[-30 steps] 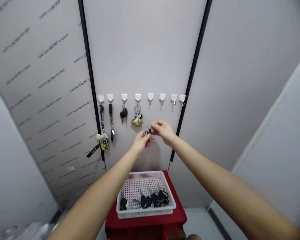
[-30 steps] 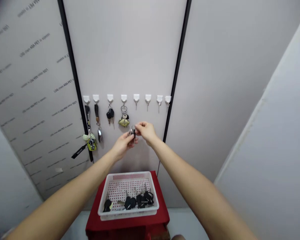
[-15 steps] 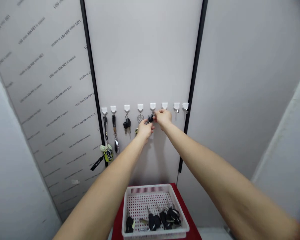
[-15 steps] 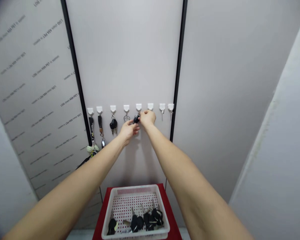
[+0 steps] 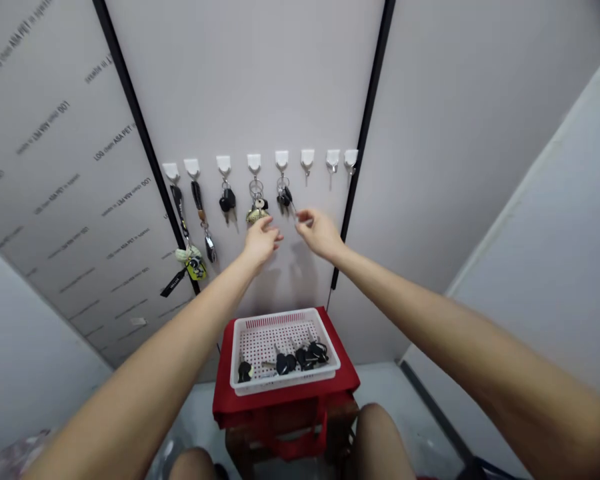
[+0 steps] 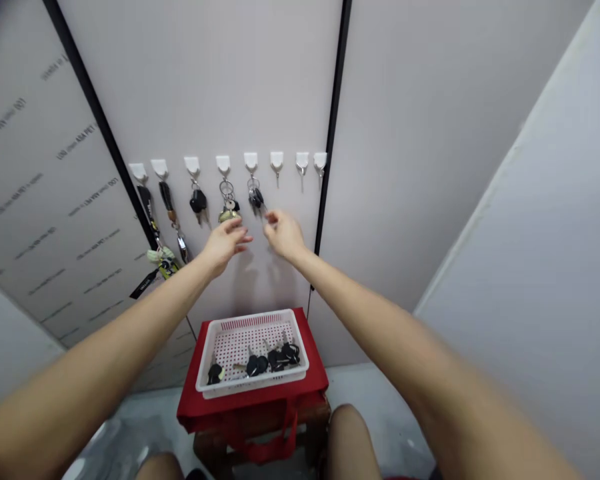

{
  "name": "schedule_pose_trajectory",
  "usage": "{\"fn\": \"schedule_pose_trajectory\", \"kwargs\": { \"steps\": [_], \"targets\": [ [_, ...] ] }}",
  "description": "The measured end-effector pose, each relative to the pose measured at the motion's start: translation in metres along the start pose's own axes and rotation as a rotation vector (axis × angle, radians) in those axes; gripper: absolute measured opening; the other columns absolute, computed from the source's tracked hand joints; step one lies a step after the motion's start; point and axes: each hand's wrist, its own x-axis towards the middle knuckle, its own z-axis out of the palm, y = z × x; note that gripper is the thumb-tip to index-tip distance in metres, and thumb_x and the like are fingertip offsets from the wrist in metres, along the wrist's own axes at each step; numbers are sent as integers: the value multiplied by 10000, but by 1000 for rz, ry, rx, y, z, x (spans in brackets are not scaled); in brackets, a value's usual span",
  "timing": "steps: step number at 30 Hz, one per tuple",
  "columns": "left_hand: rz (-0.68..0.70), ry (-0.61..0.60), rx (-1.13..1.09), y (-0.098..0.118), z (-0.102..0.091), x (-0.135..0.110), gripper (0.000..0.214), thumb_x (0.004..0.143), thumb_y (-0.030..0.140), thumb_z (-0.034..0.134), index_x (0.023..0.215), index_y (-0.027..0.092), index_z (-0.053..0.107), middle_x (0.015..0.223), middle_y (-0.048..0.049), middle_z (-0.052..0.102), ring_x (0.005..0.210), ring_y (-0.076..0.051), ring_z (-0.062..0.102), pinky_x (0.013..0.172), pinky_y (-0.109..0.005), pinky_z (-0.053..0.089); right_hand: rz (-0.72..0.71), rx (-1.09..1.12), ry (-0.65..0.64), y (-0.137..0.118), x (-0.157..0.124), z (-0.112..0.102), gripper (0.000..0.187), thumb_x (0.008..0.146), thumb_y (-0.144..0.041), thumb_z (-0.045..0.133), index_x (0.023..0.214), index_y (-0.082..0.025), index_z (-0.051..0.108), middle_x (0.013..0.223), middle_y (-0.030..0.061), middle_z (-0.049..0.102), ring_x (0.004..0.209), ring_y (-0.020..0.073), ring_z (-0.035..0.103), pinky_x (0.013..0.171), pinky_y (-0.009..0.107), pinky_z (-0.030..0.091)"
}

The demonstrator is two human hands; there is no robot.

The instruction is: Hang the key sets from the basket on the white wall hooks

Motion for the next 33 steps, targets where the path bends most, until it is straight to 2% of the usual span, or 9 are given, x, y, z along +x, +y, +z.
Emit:
{"fn": "schedule_pose_trajectory", "kwargs": {
  "steps": [3,5,9,11,14,20,23,27,33],
  "targets": [
    [-65,-82,189,-46,-8,-27,342,653,101,402,993,135,417,911,-69,503,584,-50,509,503,-164,376,-29,-87,-461,29,-65,6,231,602,-139,429,790,-125,563,699,34,587,599,92,506,586,193,373],
    [-111,-155,354,-83,-14,-46,307,650,93,392,951,100,450,884,-85,523,621,-72,511,552,-189,389,-49,-155,-703,48,-103,14,222,585,-137,438,754,-133,580,664,33,592,581,101,507,548,188,365],
    [-91,-317,658,-140,-25,-81,266,615,101,427,867,99,512,850,-77,554,754,-114,501,696,-219,371,-69,-225,-896,67,-150,27,263,540,-155,493,785,-176,585,759,32,598,669,126,515,568,189,355],
    [-89,-383,770,-153,-30,-93,276,607,96,420,863,116,522,847,-66,561,762,-117,501,707,-219,365,-93,-213,-921,66,-159,34,277,541,-181,506,807,-188,582,793,31,592,706,133,510,587,193,351],
    [-90,-451,895,-159,-36,-102,316,589,67,401,873,129,525,831,-56,569,737,-119,506,680,-215,370,-138,-169,-912,58,-164,48,291,556,-214,506,839,-200,573,792,28,584,720,134,502,604,197,347],
    [-83,-358,956,-157,-48,-98,317,614,44,353,873,118,521,800,-59,574,730,-110,502,677,-204,364,-272,-194,-945,40,-171,77,298,559,-209,500,845,-234,577,820,38,557,739,149,492,606,211,342],
    [-149,-322,897,-161,-57,-96,284,630,62,355,855,109,522,781,-61,571,699,-104,503,652,-203,374,-278,-191,-946,40,-172,83,288,562,-220,496,838,-237,578,823,32,558,741,149,492,608,214,342],
    [-211,-304,691,-169,-63,-94,291,597,23,369,834,108,515,809,-57,565,735,-97,502,674,-205,379,-167,-167,-846,42,-167,83,212,596,-206,464,762,-212,596,761,23,568,707,131,494,627,215,342],
    [-190,-367,296,-160,-46,-90,456,508,18,502,949,123,458,1007,-84,496,916,-134,450,811,-250,325,43,0,-597,39,-145,68,131,612,-185,462,658,-159,582,695,29,538,643,100,473,609,200,351]
  ]
}}
